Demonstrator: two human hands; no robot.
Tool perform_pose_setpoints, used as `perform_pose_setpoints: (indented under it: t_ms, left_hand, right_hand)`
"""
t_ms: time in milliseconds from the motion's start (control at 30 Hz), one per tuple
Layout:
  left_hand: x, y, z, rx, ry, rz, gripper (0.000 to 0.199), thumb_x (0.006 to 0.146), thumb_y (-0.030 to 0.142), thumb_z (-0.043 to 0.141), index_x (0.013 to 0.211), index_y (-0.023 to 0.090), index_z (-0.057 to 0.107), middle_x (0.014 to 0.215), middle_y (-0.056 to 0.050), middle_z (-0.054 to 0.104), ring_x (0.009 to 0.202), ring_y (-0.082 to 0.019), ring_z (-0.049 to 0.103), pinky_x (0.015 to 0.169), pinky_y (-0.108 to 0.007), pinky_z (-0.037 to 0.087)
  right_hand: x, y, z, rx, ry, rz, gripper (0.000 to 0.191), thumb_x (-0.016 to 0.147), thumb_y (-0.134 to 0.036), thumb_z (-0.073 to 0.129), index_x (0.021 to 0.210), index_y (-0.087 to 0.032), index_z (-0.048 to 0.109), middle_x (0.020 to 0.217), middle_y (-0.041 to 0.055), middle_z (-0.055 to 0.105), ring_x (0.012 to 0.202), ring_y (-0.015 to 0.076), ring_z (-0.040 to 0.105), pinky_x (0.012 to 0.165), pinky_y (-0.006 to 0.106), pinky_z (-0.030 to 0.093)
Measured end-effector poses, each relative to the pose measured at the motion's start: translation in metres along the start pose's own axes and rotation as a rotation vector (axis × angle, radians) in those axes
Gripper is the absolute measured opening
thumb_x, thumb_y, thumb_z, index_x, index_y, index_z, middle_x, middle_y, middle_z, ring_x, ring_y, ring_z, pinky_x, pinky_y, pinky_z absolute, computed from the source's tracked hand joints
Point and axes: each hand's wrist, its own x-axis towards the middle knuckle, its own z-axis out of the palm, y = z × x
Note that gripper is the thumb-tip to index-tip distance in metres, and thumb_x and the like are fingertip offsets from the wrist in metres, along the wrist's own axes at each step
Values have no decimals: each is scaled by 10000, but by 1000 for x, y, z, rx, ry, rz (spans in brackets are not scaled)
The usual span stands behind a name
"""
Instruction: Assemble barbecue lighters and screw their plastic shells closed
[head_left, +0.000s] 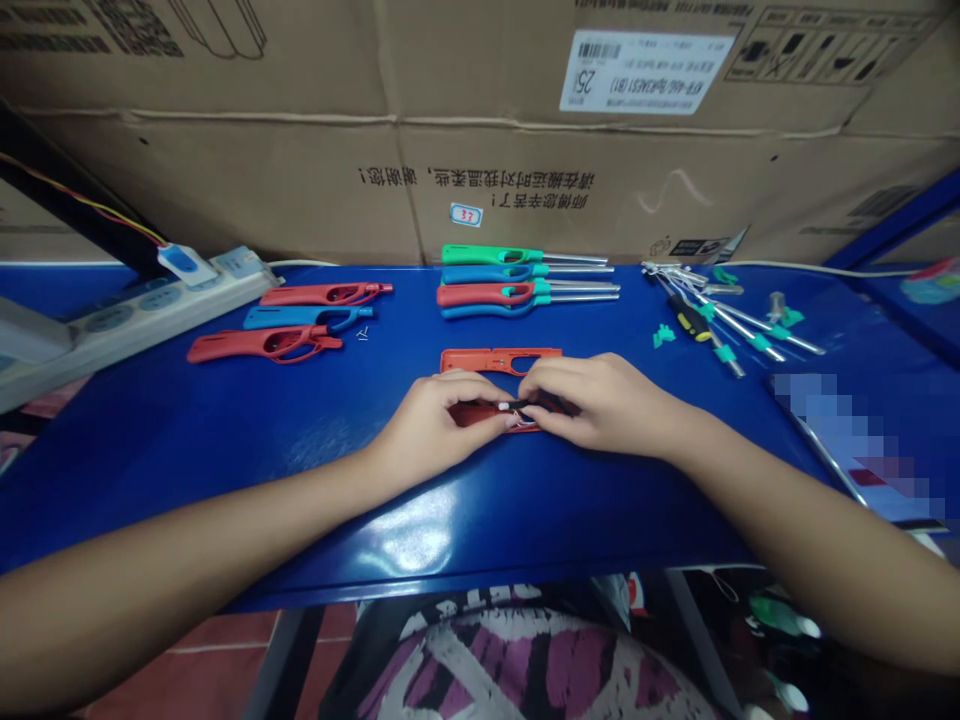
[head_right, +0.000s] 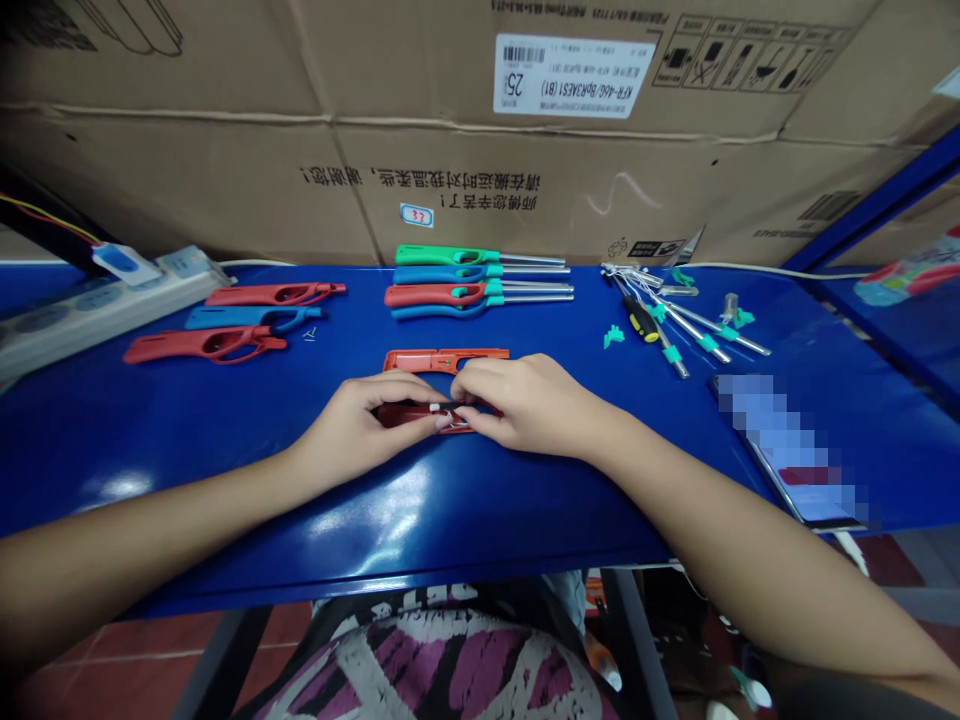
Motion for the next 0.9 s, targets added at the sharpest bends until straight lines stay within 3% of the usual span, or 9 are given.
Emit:
perform_pose_setpoints:
  t_ms: [200,333,467,700,900]
  left_hand:
    - [-5,2,-4,86,-17,58,232,814,194,750,1044,164,747,1040,-69,766,929,-184,727,868,-294,571]
    - [-5,-1,-8,161,-49,82,342,834,181,723,1175,179,701,1154,-77,751,1032,-205,721,933,-329,573]
    - [-4,-3,-11,220,-63,102,323,873,246,735,1186,176,693,1165,-78,756,1056,-210,723,956,-329,568]
    - [-5,-4,-13,312,-112,191,304,917,258,709,1208,175,680,1149,-82,754,1058,-216,709,942,-340,562]
    - [-4,-2,-13,282,-146,230,192,947,249,669,1120,175,704,1062,-70,743,990,-190,706,898,-307,570]
  right_hand:
    - [2,3,3,186,85,48,92,925,-206,636,991,-169,689,803,8,711,621,100,576,611,224,409]
    - [1,7,4,197,92,11,117,943,-215,621,1007,-170,708,894,39,743,740,131,653,683,241,461]
    - [0,7,4,111,47,-24,130,960,-210,597,1008,-175,712,974,48,752,846,153,695,727,249,471]
    - [-1,3,3,-35,-11,-13,115,966,-215,581,980,-182,691,935,37,738,786,138,663,635,238,391]
    - [-1,0,3,-280,-46,-112,235,1020,-242,474,914,-169,671,858,38,697,685,134,575,579,278,297]
